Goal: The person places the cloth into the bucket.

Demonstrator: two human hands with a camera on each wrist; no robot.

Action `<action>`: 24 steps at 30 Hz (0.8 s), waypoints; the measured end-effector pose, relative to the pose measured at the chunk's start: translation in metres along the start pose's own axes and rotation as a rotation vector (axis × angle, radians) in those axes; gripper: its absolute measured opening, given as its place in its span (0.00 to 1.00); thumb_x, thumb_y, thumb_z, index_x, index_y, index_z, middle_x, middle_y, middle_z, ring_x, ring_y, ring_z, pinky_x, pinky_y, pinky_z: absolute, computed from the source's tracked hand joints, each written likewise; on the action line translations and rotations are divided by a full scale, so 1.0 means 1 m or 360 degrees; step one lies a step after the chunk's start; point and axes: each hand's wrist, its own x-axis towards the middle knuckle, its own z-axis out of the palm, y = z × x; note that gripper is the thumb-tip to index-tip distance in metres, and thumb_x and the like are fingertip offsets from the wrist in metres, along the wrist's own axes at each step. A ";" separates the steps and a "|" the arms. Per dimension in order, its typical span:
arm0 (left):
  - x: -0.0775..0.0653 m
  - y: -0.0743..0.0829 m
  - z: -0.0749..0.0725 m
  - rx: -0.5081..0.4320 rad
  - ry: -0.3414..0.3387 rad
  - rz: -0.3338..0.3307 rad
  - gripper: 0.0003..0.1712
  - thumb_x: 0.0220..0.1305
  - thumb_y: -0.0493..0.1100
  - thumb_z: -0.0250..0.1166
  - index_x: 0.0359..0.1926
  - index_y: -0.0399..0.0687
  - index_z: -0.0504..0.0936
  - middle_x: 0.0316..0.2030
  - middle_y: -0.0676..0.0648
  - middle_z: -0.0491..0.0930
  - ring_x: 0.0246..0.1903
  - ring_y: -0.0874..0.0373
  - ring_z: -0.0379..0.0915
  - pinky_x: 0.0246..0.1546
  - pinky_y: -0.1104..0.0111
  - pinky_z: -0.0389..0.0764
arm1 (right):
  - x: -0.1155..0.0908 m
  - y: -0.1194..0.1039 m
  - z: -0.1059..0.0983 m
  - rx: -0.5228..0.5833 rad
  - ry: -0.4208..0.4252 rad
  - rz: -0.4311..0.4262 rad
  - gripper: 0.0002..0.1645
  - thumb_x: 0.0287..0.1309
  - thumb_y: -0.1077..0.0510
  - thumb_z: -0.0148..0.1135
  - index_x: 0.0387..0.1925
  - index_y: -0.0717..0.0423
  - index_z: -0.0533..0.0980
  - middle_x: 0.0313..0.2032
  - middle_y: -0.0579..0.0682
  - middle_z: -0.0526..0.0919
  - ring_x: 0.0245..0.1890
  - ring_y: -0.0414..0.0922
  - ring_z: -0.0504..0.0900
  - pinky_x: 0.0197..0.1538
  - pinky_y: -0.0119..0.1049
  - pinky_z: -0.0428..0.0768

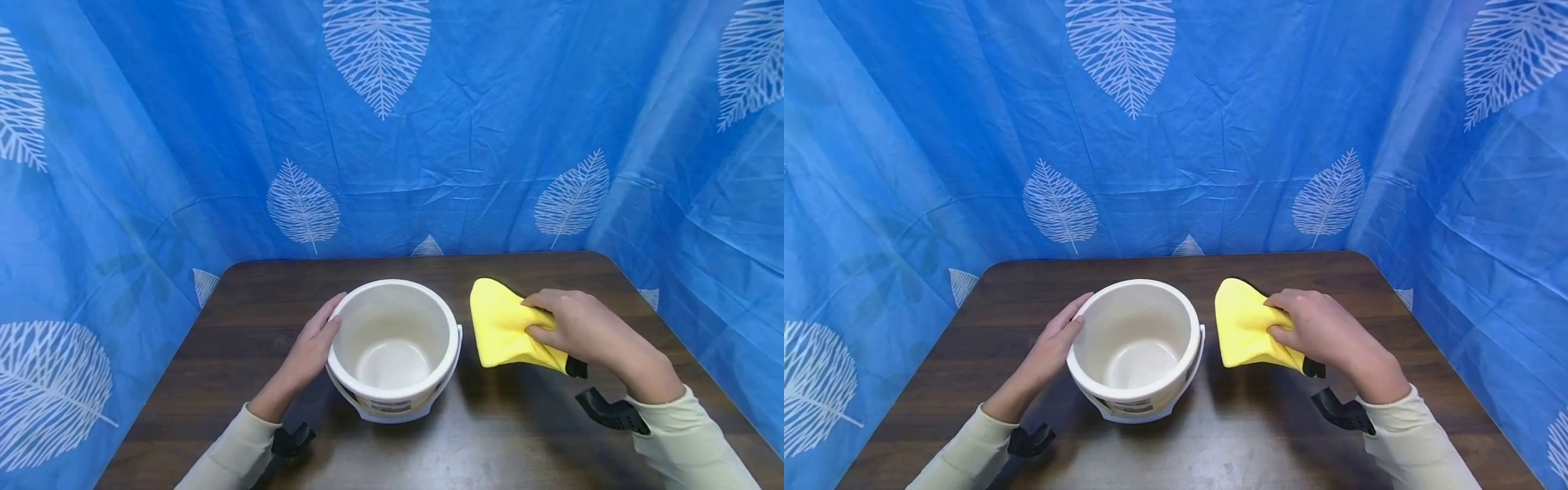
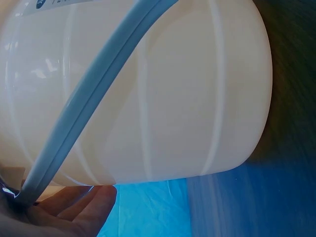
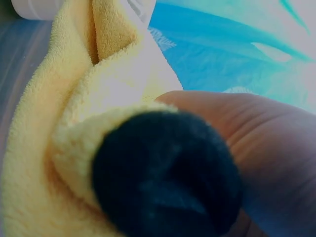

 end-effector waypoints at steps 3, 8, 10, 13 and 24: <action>-0.001 0.001 0.000 0.0006 0.0005 -0.0004 0.30 0.82 0.43 0.43 0.79 0.42 0.55 0.76 0.38 0.58 0.71 0.39 0.61 0.66 0.47 0.66 | 0.000 -0.002 -0.003 -0.0004 0.0009 -0.0007 0.22 0.53 0.56 0.76 0.48 0.62 0.83 0.38 0.48 0.85 0.31 0.43 0.77 0.34 0.40 0.78; 0.000 0.001 0.001 0.0004 0.0012 -0.0007 0.30 0.82 0.43 0.43 0.79 0.41 0.55 0.75 0.37 0.58 0.71 0.39 0.62 0.66 0.48 0.66 | 0.000 -0.005 -0.007 -0.0014 0.0027 -0.0025 0.22 0.52 0.56 0.77 0.48 0.61 0.83 0.38 0.48 0.85 0.31 0.43 0.77 0.34 0.41 0.79; 0.000 0.001 0.001 0.0007 0.0015 -0.0012 0.30 0.81 0.43 0.43 0.79 0.41 0.55 0.75 0.37 0.59 0.71 0.39 0.62 0.66 0.47 0.66 | -0.001 -0.006 -0.010 -0.0029 0.0037 -0.0032 0.22 0.52 0.56 0.77 0.47 0.62 0.84 0.38 0.48 0.85 0.31 0.43 0.77 0.35 0.41 0.80; 0.000 0.000 0.002 0.0016 0.0024 -0.0020 0.30 0.81 0.43 0.43 0.78 0.41 0.55 0.75 0.38 0.59 0.70 0.39 0.62 0.66 0.47 0.67 | -0.001 -0.007 -0.014 -0.0053 0.0057 -0.0051 0.22 0.51 0.56 0.78 0.47 0.62 0.84 0.37 0.49 0.85 0.31 0.43 0.78 0.35 0.42 0.80; -0.002 0.000 0.004 0.0011 0.0035 -0.0019 0.30 0.81 0.42 0.43 0.78 0.40 0.55 0.75 0.37 0.58 0.71 0.39 0.61 0.66 0.47 0.66 | 0.005 -0.013 -0.026 -0.0052 0.0028 -0.0060 0.23 0.52 0.55 0.78 0.49 0.61 0.83 0.38 0.48 0.85 0.31 0.43 0.77 0.34 0.40 0.79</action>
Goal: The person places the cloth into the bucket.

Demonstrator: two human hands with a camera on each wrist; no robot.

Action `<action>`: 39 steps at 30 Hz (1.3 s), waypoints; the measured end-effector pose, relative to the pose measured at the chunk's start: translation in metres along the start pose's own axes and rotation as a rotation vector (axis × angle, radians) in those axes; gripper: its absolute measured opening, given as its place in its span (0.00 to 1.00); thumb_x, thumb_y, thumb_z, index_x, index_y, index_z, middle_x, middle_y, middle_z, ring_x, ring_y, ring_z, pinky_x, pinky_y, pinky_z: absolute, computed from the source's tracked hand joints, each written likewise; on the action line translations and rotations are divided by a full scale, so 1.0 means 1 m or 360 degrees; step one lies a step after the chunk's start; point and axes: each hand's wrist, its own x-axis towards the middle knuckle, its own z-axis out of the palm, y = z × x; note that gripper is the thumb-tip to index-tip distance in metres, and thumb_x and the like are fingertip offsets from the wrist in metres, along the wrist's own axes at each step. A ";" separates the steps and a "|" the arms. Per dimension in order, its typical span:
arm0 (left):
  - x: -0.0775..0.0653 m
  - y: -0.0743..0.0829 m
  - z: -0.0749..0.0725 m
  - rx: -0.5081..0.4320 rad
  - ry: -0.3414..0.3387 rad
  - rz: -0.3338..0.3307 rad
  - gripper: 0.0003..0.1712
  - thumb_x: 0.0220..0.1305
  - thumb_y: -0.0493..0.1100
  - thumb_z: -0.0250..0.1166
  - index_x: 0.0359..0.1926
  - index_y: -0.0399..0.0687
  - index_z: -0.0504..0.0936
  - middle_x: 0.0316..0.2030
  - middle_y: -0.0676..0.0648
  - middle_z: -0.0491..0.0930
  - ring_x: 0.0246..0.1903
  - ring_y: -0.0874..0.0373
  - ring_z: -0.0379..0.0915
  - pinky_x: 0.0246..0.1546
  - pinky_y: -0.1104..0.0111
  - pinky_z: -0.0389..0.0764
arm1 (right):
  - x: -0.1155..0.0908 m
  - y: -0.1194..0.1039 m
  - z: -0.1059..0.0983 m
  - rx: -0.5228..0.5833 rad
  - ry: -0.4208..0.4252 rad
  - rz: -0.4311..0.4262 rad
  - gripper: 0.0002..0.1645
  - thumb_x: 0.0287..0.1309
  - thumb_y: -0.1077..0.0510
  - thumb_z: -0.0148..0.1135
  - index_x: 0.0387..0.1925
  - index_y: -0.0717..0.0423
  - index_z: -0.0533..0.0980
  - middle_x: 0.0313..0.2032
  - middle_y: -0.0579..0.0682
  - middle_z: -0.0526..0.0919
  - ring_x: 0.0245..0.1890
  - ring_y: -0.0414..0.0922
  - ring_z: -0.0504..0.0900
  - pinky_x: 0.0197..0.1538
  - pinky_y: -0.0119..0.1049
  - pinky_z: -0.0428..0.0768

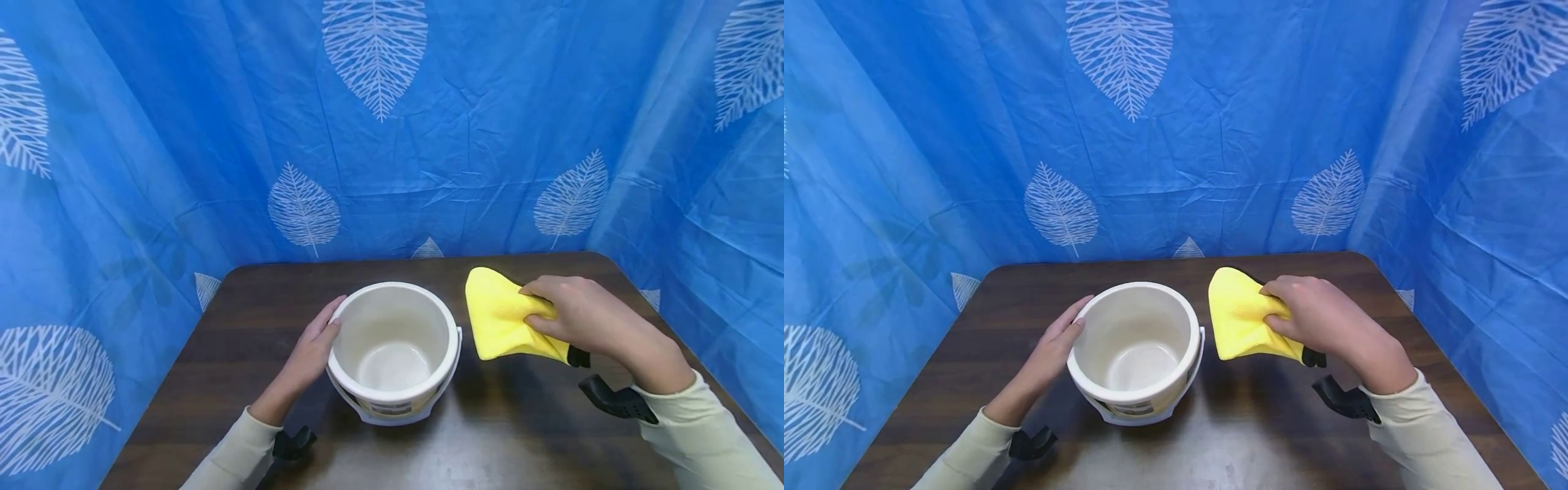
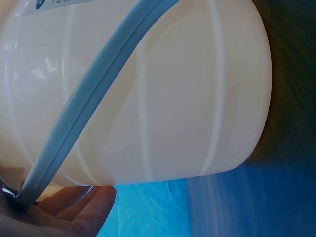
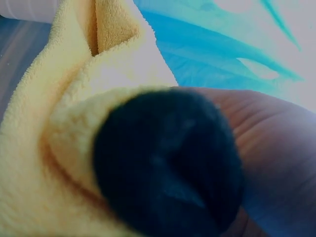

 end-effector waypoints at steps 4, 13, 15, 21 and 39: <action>0.000 -0.001 0.000 -0.0020 -0.0011 0.0003 0.30 0.82 0.42 0.42 0.79 0.40 0.54 0.76 0.37 0.57 0.72 0.40 0.60 0.67 0.47 0.65 | 0.001 -0.001 -0.001 -0.0002 -0.0004 0.0009 0.23 0.52 0.55 0.78 0.49 0.61 0.84 0.38 0.47 0.85 0.32 0.43 0.77 0.35 0.40 0.79; -0.003 0.001 -0.001 -0.0016 -0.0015 0.0001 0.30 0.82 0.42 0.42 0.79 0.40 0.54 0.76 0.37 0.57 0.72 0.39 0.60 0.67 0.47 0.65 | 0.003 -0.008 -0.002 0.0005 0.0021 -0.0023 0.23 0.52 0.56 0.77 0.49 0.61 0.84 0.39 0.48 0.85 0.33 0.43 0.78 0.37 0.41 0.81; -0.003 0.001 -0.002 -0.0005 -0.0013 -0.0003 0.30 0.82 0.42 0.42 0.79 0.40 0.54 0.76 0.37 0.57 0.72 0.39 0.60 0.67 0.47 0.65 | 0.004 -0.009 -0.003 0.0009 0.0021 -0.0027 0.23 0.52 0.56 0.77 0.49 0.61 0.84 0.39 0.48 0.85 0.33 0.44 0.78 0.37 0.42 0.81; -0.001 0.002 -0.001 -0.0004 -0.0020 0.0016 0.29 0.82 0.42 0.42 0.78 0.40 0.54 0.76 0.36 0.57 0.71 0.39 0.60 0.67 0.47 0.64 | 0.006 -0.013 -0.006 0.0005 0.0017 -0.0027 0.23 0.53 0.55 0.77 0.49 0.60 0.84 0.39 0.48 0.85 0.33 0.44 0.78 0.37 0.42 0.81; 0.000 0.001 0.000 -0.0005 -0.0022 0.0014 0.29 0.82 0.42 0.42 0.78 0.40 0.54 0.76 0.37 0.57 0.72 0.39 0.59 0.67 0.48 0.64 | 0.016 -0.027 -0.011 0.0060 -0.0001 -0.0029 0.23 0.56 0.55 0.76 0.52 0.59 0.83 0.42 0.49 0.85 0.36 0.45 0.79 0.41 0.44 0.82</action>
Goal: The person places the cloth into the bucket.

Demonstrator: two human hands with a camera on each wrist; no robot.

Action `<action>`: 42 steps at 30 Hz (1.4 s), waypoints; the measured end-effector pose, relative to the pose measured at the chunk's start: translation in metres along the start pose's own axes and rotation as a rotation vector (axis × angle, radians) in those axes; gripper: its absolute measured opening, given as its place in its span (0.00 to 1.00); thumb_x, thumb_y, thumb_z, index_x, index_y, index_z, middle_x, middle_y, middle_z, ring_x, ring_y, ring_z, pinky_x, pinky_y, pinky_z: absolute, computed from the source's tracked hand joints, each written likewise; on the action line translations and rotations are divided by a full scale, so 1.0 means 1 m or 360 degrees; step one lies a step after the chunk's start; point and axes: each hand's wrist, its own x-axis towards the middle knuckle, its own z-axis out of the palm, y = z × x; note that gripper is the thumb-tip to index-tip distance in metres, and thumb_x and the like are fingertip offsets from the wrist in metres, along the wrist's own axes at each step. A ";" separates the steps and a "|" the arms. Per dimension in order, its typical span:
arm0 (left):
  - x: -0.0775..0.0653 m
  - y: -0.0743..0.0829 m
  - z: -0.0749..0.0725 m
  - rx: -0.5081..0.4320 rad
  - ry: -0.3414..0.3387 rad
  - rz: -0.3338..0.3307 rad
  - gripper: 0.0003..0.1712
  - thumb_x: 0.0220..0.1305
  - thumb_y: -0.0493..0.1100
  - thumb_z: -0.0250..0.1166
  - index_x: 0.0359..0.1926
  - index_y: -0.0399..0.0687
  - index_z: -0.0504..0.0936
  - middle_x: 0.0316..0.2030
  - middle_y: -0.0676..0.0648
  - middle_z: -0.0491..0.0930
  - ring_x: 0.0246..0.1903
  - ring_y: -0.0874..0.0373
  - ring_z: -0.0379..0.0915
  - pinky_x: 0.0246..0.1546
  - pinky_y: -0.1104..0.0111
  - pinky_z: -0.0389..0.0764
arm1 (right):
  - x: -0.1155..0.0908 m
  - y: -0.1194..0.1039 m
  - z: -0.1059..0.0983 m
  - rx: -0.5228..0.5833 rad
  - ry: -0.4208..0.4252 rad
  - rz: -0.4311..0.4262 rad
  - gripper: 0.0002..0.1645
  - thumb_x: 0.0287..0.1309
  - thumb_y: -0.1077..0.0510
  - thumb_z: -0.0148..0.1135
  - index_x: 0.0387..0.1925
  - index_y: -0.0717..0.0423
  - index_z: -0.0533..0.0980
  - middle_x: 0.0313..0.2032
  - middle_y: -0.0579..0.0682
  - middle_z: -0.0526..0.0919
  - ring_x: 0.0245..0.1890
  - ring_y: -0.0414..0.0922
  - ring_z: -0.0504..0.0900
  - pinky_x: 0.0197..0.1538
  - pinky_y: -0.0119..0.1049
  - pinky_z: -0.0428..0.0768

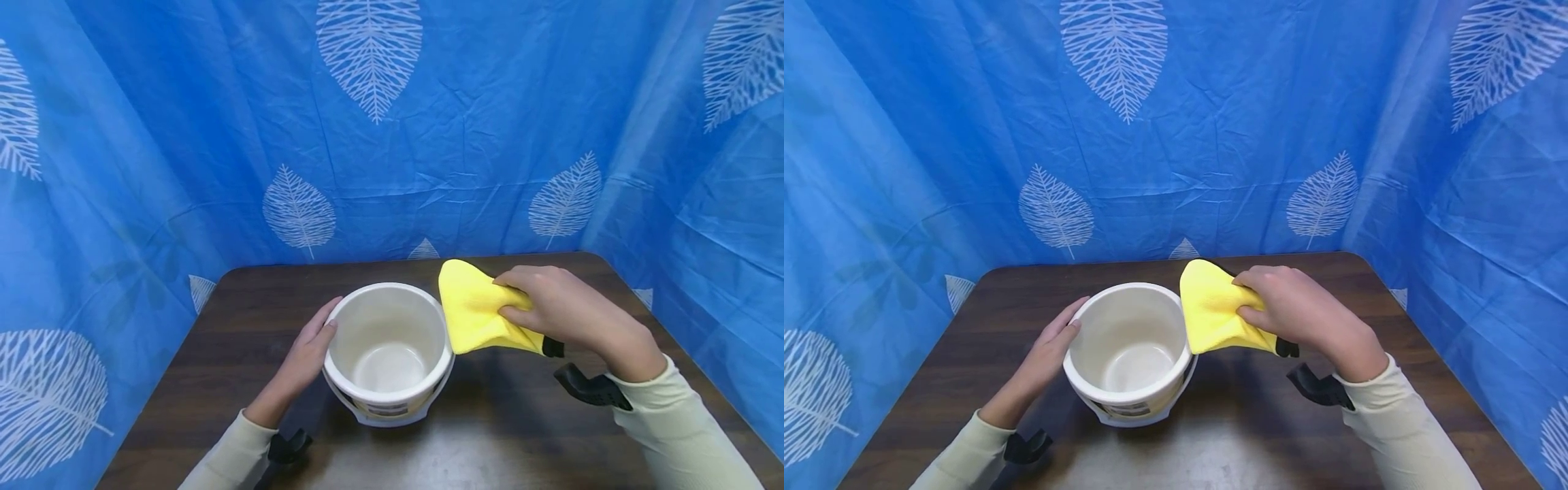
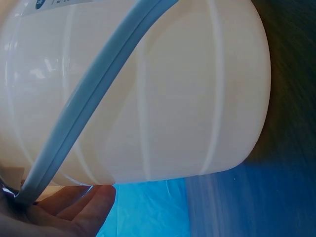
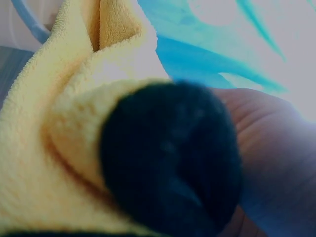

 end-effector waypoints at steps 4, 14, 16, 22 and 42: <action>0.001 0.000 0.000 0.0011 0.0005 -0.0006 0.29 0.82 0.43 0.43 0.79 0.42 0.55 0.76 0.38 0.58 0.71 0.40 0.60 0.67 0.47 0.65 | 0.003 -0.004 -0.001 0.0009 -0.0026 0.0023 0.24 0.56 0.54 0.75 0.53 0.59 0.83 0.43 0.49 0.85 0.37 0.45 0.79 0.42 0.44 0.82; 0.002 0.000 0.000 0.0016 0.0012 -0.0007 0.30 0.82 0.43 0.43 0.79 0.41 0.54 0.76 0.38 0.58 0.71 0.39 0.60 0.66 0.48 0.66 | 0.011 -0.015 0.000 0.0040 -0.0069 0.0013 0.24 0.56 0.55 0.75 0.54 0.58 0.83 0.43 0.49 0.85 0.37 0.46 0.78 0.42 0.43 0.83; 0.001 0.000 0.000 0.0018 0.0012 -0.0006 0.30 0.82 0.44 0.43 0.79 0.42 0.54 0.76 0.38 0.57 0.72 0.39 0.60 0.66 0.47 0.65 | 0.012 -0.016 0.000 0.0042 -0.0067 0.0008 0.24 0.56 0.55 0.76 0.53 0.58 0.83 0.43 0.49 0.85 0.37 0.46 0.79 0.42 0.44 0.83; 0.002 -0.001 -0.001 0.0019 0.0008 0.0000 0.30 0.82 0.44 0.42 0.79 0.42 0.54 0.76 0.38 0.57 0.73 0.40 0.57 0.68 0.47 0.63 | 0.015 -0.019 0.001 0.0058 -0.0069 -0.0019 0.23 0.56 0.55 0.75 0.53 0.58 0.83 0.42 0.48 0.85 0.36 0.45 0.78 0.41 0.43 0.82; 0.002 -0.003 -0.001 0.0029 0.0023 0.0026 0.29 0.82 0.42 0.42 0.78 0.39 0.55 0.76 0.36 0.57 0.72 0.39 0.58 0.69 0.47 0.62 | 0.025 -0.032 0.006 0.0071 -0.0094 -0.0104 0.21 0.57 0.57 0.74 0.51 0.57 0.83 0.41 0.46 0.84 0.35 0.44 0.77 0.41 0.42 0.81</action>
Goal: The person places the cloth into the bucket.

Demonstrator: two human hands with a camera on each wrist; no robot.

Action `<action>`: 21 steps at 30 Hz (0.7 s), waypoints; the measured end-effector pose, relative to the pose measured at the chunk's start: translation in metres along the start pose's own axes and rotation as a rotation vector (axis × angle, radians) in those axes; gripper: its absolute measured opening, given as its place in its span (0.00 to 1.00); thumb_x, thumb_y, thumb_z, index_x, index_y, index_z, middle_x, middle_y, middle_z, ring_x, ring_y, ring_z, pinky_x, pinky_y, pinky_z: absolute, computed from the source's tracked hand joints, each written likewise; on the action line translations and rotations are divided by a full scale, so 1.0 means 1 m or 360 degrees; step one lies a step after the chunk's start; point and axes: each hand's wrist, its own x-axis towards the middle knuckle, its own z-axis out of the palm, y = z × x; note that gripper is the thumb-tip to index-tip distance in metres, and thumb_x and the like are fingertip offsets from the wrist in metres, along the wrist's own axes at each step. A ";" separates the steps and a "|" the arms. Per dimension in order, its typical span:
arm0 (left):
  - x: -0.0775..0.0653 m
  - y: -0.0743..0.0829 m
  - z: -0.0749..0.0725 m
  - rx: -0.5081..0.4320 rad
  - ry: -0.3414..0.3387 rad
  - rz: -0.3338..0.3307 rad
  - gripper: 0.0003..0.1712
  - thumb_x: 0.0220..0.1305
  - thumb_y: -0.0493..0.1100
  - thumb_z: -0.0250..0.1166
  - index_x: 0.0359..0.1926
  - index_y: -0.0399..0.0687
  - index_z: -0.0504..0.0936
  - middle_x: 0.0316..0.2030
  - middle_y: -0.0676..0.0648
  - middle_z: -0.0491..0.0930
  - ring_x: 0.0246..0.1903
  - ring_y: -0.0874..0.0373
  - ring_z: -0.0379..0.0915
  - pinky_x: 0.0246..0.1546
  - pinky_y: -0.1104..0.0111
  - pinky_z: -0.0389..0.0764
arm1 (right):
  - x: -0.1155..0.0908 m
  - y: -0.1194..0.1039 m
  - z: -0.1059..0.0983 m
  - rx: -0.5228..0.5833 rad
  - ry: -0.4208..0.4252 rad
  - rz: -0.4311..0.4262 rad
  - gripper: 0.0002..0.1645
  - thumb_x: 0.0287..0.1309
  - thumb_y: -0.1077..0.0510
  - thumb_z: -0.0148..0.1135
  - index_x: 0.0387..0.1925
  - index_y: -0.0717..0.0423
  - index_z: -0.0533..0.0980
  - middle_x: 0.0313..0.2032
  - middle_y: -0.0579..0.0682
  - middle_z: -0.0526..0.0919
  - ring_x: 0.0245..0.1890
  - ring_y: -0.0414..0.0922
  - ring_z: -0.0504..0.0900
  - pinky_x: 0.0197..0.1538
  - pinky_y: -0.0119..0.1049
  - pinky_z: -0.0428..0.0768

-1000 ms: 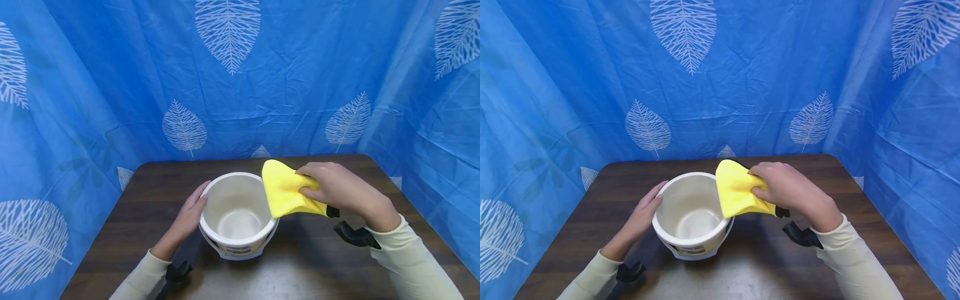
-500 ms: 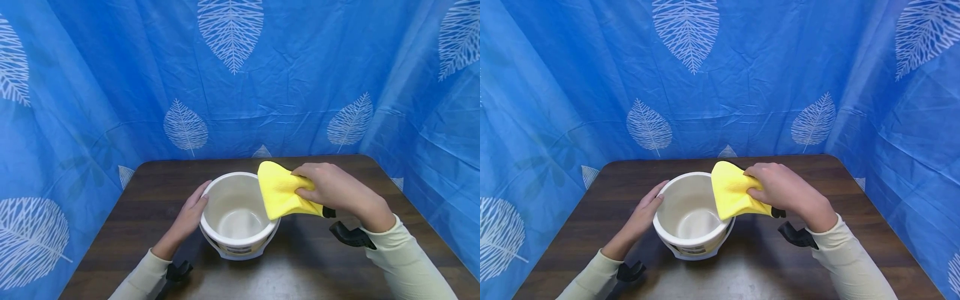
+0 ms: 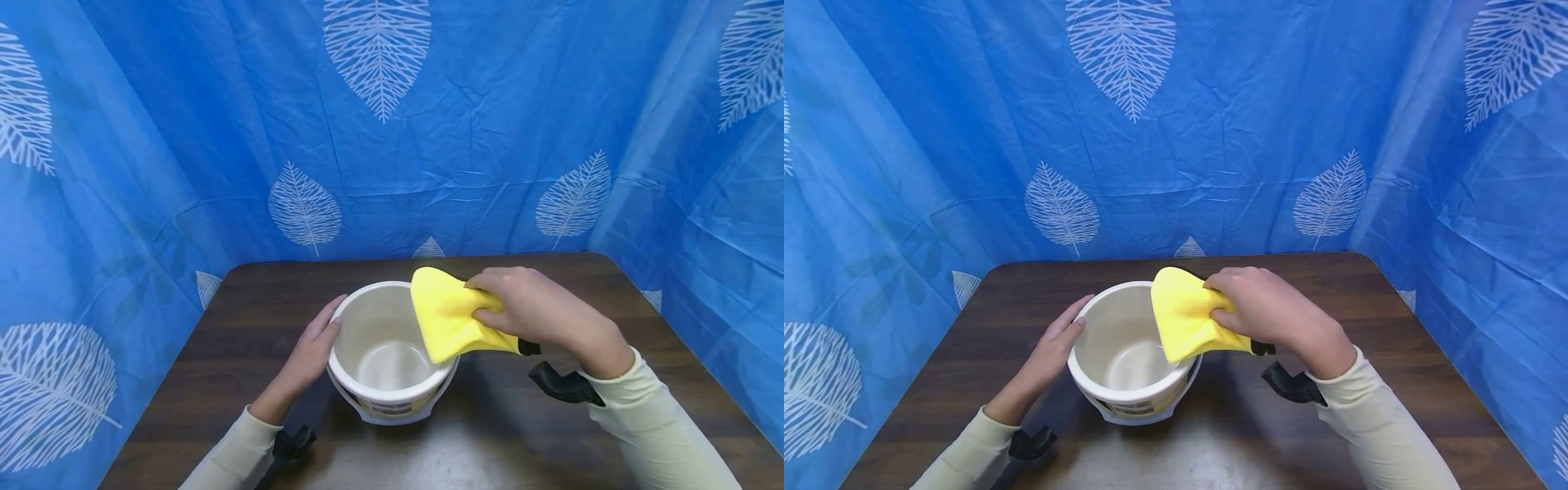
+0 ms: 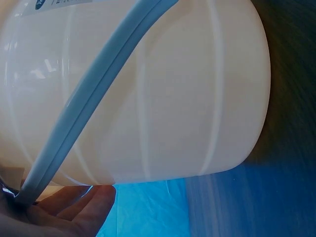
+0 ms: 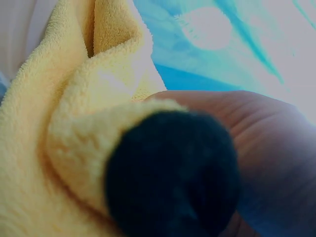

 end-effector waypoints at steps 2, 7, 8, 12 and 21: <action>0.000 0.000 0.000 0.0002 0.0000 0.0003 0.29 0.82 0.41 0.42 0.78 0.38 0.55 0.76 0.36 0.57 0.72 0.39 0.59 0.68 0.47 0.62 | 0.001 -0.002 0.000 0.0003 -0.0009 -0.0004 0.20 0.57 0.56 0.74 0.51 0.57 0.83 0.41 0.46 0.84 0.35 0.44 0.77 0.41 0.42 0.81; 0.000 -0.001 0.000 -0.0001 -0.0004 0.0007 0.29 0.82 0.41 0.42 0.78 0.38 0.54 0.76 0.36 0.57 0.72 0.39 0.58 0.69 0.46 0.61 | 0.004 -0.005 0.002 0.0001 -0.0003 -0.0005 0.20 0.57 0.57 0.74 0.51 0.57 0.83 0.40 0.46 0.84 0.35 0.44 0.77 0.41 0.42 0.81; 0.000 0.000 -0.001 -0.0004 -0.0004 0.0008 0.29 0.82 0.41 0.42 0.78 0.38 0.54 0.76 0.36 0.57 0.72 0.39 0.58 0.69 0.46 0.61 | 0.004 -0.005 0.002 0.0004 0.0001 -0.0007 0.20 0.57 0.57 0.74 0.51 0.57 0.83 0.40 0.46 0.84 0.35 0.44 0.77 0.41 0.41 0.81; 0.000 0.000 -0.001 -0.0004 -0.0005 0.0008 0.30 0.82 0.42 0.42 0.78 0.39 0.54 0.76 0.36 0.57 0.72 0.39 0.58 0.69 0.46 0.61 | 0.006 -0.006 0.005 0.0012 0.0016 -0.0038 0.19 0.57 0.58 0.73 0.50 0.57 0.83 0.38 0.45 0.83 0.34 0.43 0.76 0.40 0.40 0.80; 0.000 -0.001 -0.001 -0.0011 -0.0010 0.0021 0.29 0.82 0.42 0.42 0.78 0.40 0.55 0.76 0.37 0.57 0.73 0.40 0.57 0.70 0.47 0.61 | 0.011 -0.011 0.009 -0.0015 -0.0007 -0.0031 0.20 0.57 0.57 0.73 0.52 0.58 0.83 0.41 0.47 0.84 0.35 0.44 0.78 0.43 0.43 0.82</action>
